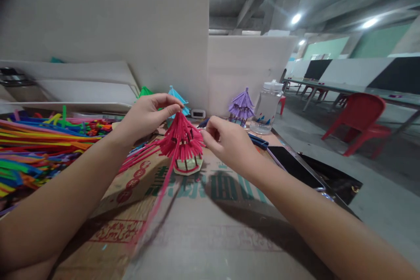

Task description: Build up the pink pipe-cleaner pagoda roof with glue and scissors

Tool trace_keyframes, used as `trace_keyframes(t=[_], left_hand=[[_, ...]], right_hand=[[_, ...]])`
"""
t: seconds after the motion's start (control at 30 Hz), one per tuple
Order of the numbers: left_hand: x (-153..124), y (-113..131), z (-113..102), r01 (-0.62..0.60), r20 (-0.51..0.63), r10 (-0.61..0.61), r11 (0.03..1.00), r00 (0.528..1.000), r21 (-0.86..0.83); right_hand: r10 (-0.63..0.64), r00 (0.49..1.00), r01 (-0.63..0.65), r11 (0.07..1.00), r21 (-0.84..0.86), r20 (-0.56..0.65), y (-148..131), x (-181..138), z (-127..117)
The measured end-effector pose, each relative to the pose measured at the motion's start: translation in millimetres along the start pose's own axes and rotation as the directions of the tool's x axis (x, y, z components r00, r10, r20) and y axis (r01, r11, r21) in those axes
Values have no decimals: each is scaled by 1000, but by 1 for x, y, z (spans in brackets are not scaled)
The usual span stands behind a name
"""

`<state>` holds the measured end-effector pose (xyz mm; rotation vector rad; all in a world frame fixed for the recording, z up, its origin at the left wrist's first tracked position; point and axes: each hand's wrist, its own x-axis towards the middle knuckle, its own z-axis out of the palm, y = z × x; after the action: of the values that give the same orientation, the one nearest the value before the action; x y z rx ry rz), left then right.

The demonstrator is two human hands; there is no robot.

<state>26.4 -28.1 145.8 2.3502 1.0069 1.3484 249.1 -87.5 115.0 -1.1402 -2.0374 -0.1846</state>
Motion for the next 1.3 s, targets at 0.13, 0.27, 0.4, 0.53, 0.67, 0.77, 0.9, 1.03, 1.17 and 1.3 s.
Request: trace_keyframes(t=[0.13, 0.27, 0.4, 0.53, 0.67, 0.77, 0.9, 1.03, 1.17, 1.3], left_hand=[[-1, 1, 1, 41, 29, -40, 999, 999, -24], [-2, 0, 2, 65, 59, -61, 996, 996, -54], [0, -3, 0, 45, 91, -42, 998, 995, -34], [1, -4, -1, 21, 102, -20, 1000, 995, -15], [0, -2, 0, 13, 105, -9, 999, 994, -37], [0, -3, 0, 8, 109, -3, 999, 994, -42], [1, -5, 0, 23, 101, -19, 999, 995, -35], [0, -6, 1, 33, 78, -29, 998, 997, -51], [0, -7, 2, 24, 84, -20, 999, 996, -45], [2, -5, 0, 19, 92, -17, 1000, 996, -23]], right_hand=[[20, 1000, -20, 999, -39, 17, 5, 2, -3], [39, 998, -39, 999, -3, 39, 9, 3, 0], [-8, 997, 2, 997, 83, 78, 8, 2, 3], [-280, 953, 286, 957, -39, 118, 3, -3, 9], [-419, 886, 455, 867, -200, 198, 4, -7, 22], [-484, 850, 519, 838, -172, 209, 7, -8, 31], [-486, 862, 500, 863, -78, 145, 5, -8, 28], [-331, 943, 332, 943, -4, 36, 3, -5, 14], [-141, 990, 141, 990, -25, 16, 16, 4, 3], [29, 996, -24, 998, -59, 79, 53, 13, 7]])
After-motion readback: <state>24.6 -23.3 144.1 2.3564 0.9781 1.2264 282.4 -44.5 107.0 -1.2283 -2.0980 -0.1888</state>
